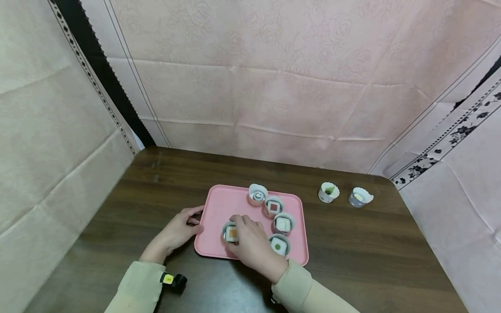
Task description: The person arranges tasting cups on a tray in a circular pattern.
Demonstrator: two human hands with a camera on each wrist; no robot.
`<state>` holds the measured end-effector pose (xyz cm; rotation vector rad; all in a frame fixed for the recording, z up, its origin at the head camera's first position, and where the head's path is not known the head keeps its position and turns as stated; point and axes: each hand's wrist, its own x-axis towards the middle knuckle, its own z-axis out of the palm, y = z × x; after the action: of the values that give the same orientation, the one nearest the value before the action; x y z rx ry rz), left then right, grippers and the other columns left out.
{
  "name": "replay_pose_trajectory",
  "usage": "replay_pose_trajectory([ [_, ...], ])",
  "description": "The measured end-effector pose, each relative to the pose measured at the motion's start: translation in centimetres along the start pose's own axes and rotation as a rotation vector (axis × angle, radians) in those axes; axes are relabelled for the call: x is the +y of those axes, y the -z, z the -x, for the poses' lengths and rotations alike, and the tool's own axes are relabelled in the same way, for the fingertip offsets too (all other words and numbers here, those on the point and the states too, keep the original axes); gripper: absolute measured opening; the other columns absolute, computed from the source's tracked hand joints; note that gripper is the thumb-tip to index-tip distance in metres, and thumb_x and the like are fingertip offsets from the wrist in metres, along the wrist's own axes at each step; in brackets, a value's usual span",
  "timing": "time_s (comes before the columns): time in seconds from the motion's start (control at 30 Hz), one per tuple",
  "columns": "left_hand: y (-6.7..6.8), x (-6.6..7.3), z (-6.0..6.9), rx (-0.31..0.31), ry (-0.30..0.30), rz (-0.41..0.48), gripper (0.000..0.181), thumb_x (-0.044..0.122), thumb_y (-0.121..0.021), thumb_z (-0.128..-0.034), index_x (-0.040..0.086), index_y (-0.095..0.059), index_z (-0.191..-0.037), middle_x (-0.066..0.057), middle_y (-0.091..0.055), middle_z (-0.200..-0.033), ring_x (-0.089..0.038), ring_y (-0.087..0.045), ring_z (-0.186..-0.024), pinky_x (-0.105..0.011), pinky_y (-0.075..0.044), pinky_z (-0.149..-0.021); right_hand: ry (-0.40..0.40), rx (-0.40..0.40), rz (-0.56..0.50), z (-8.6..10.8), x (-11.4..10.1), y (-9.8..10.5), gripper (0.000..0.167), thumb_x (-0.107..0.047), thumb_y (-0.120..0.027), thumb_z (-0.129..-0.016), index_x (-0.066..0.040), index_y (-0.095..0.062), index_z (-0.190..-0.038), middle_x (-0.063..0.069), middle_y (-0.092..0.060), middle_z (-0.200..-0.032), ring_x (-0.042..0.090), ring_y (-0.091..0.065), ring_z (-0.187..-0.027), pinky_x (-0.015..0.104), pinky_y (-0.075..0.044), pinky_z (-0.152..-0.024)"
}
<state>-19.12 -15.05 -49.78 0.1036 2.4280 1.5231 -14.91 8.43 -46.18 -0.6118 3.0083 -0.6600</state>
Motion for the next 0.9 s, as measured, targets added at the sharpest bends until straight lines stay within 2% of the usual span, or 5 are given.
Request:
replay_pose_trajectory([
  [0.23,0.1,0.0,0.1,-0.001,0.001,-0.001,0.057,0.009,-0.066,-0.0906,0.015,-0.047,-0.144,-0.011,-0.041,-0.141,-0.024,-0.052,-0.11,-0.036,-0.049,-0.083,-0.005,0.004,-0.067,0.0,0.3,1.0,0.062,-0.041,-0.076,-0.08,-0.012,-0.052,-0.13,0.004,-0.058,-0.113,0.017,-0.055,-0.095,0.037,-0.045,-0.087],
  [0.5,0.0,-0.1,0.1,0.005,0.016,-0.01,0.057,0.01,-0.066,-0.0904,0.016,-0.047,-0.144,-0.01,-0.042,-0.14,-0.025,-0.052,-0.11,-0.036,-0.048,-0.083,-0.024,0.054,-0.22,0.8,2.3,4.1,0.075,-0.04,-0.078,-0.08,-0.02,-0.043,-0.144,-0.001,-0.052,-0.136,0.017,-0.047,-0.124,0.041,-0.04,-0.099],
  [0.6,0.0,-0.1,0.1,0.004,0.014,-0.005,0.058,0.009,-0.066,-0.0903,0.015,-0.047,-0.144,-0.01,-0.042,-0.139,-0.025,-0.052,-0.11,-0.035,-0.049,-0.082,-0.03,0.103,-0.251,1.1,3.5,5.0,0.075,-0.04,-0.079,-0.079,-0.024,-0.043,-0.144,-0.004,-0.054,-0.131,0.013,-0.05,-0.119,0.037,-0.044,-0.095],
  [0.77,0.0,-0.1,0.1,0.0,0.012,0.007,0.057,0.009,-0.066,-0.0902,0.015,-0.047,-0.144,-0.01,-0.042,-0.139,-0.025,-0.052,-0.11,-0.034,-0.049,-0.082,-0.002,0.177,-0.282,1.6,5.5,6.5,0.064,-0.032,-0.082,-0.078,-0.018,-0.051,-0.132,-0.006,-0.055,-0.117,0.016,-0.055,-0.103,0.038,-0.048,-0.087],
  [0.9,0.0,0.0,0.1,0.003,0.017,0.013,0.057,0.009,-0.066,-0.09,0.015,-0.047,-0.144,-0.01,-0.041,-0.14,-0.025,-0.052,-0.11,-0.035,-0.049,-0.082,-0.035,0.205,-0.293,2.1,7.0,7.8,0.069,-0.036,-0.081,-0.078,-0.014,-0.049,-0.135,-0.003,-0.054,-0.118,0.018,-0.053,-0.107,0.044,-0.047,-0.089],
])
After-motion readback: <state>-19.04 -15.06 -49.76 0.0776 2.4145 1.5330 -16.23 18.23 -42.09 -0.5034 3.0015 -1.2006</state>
